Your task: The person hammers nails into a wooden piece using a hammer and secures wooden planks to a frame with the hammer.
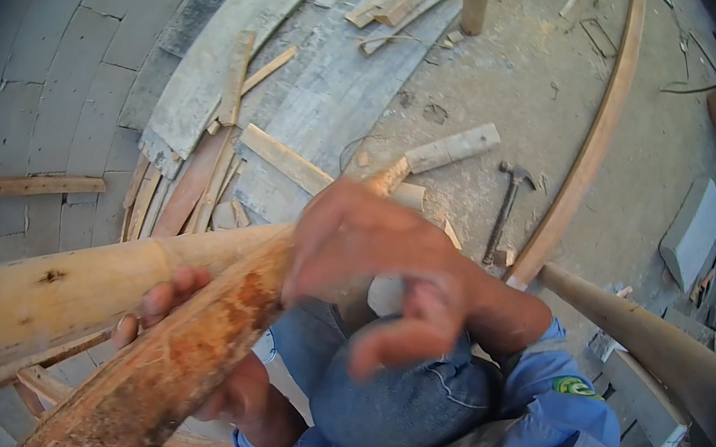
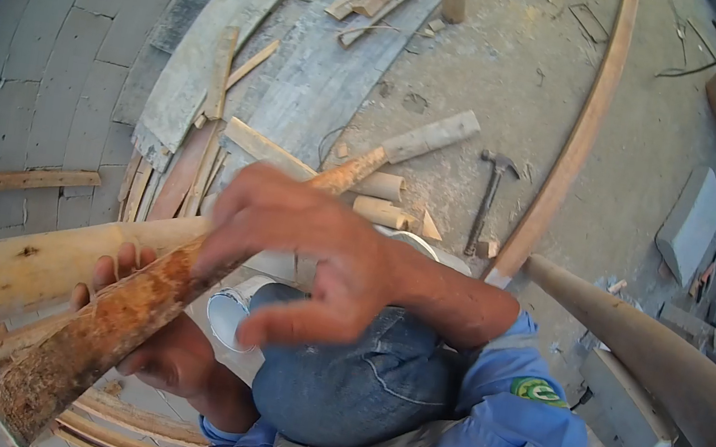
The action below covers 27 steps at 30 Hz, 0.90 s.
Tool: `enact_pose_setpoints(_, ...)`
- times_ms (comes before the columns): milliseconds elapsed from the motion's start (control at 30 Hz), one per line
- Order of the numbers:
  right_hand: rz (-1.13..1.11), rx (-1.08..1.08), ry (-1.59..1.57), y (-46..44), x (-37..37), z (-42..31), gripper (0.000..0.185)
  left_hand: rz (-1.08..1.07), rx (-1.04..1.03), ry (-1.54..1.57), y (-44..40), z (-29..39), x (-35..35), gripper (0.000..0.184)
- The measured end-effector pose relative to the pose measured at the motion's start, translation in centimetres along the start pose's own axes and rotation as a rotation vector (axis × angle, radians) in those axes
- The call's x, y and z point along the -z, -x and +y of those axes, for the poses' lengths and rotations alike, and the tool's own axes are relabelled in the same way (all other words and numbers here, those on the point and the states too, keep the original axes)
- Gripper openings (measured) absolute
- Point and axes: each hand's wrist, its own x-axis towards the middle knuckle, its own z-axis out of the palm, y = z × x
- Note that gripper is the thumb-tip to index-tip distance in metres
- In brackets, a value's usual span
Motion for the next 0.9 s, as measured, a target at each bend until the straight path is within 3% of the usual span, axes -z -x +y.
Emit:
enact_pose_setpoints(67, 0.058, -0.205, 0.387, 2.1, 0.2, 1.5, 0.056, -0.178, -0.014, 0.074, -0.5, 0.0, 0.4, 0.090)
enact_pose_setpoints(133, 0.057, -0.205, 0.538, 4.1, -0.6, 3.4, 0.058, -0.288, -0.028, 0.217, -0.6, -0.7, 0.9, 0.092)
enact_pose_setpoints(167, 0.070, -0.209, 0.620, 5.0, -0.7, 4.0, 0.060, -0.351, -0.034, 0.273, -0.7, -0.9, 1.0, 0.083)
enact_pose_setpoints(333, -0.071, -0.268, 0.490, 7.8, -0.1, 4.3, 0.055, -0.599, 0.025, 0.299, 0.6, -0.4, 2.7, 0.045)
enact_pose_setpoints(400, -0.164, -0.324, 0.472, 8.3, 0.2, 3.2, 0.054, -0.655, -0.001, 0.253, 2.2, -1.9, 4.1, 0.045)
enact_pose_setpoints(500, -0.152, -0.370, 0.587, 9.5, 0.7, 3.7, 0.055, -0.592, 0.147, 0.332, 4.1, -3.1, 5.5, 0.052)
enact_pose_setpoints(533, -0.146, -0.474, 0.616, 10.0, 1.2, 3.6, 0.058, -0.469, 0.251, 0.396, 4.9, -3.3, 5.5, 0.056)
enact_pose_setpoints(600, -0.108, -0.590, 0.713, 11.1, 2.5, 4.1, 0.060, -0.318, 0.419, 0.421, 4.5, -3.7, 6.9, 0.043)
enact_pose_setpoints(667, -0.038, -0.627, 0.734, 13.7, 4.7, 5.2, 0.060, -0.144, 0.629, -0.200, 5.4, -7.1, 13.0, 0.029)
enact_pose_setpoints(733, 0.224, -0.702, 0.861, 17.4, 5.8, 6.9, 0.052, -0.041, 0.664, -0.794, 7.3, -11.6, 17.8, 0.018)
enact_pose_setpoints(800, 0.306, -0.718, 0.975, 20.4, 7.5, 8.2, 0.041, 0.125, 0.658, -0.967, 11.3, -15.4, 23.9, 0.016)
enact_pose_setpoints(833, 0.393, -0.847, 0.918, 21.4, 7.6, 8.7, 0.032, 0.217, 0.715, -0.976, 13.8, -16.6, 27.1, 0.019)
enact_pose_setpoints(900, 0.443, -0.989, 0.841, 24.1, 8.4, 10.1, 0.033, 0.389, 0.924, -1.008, 19.1, -18.5, 32.4, 0.020)
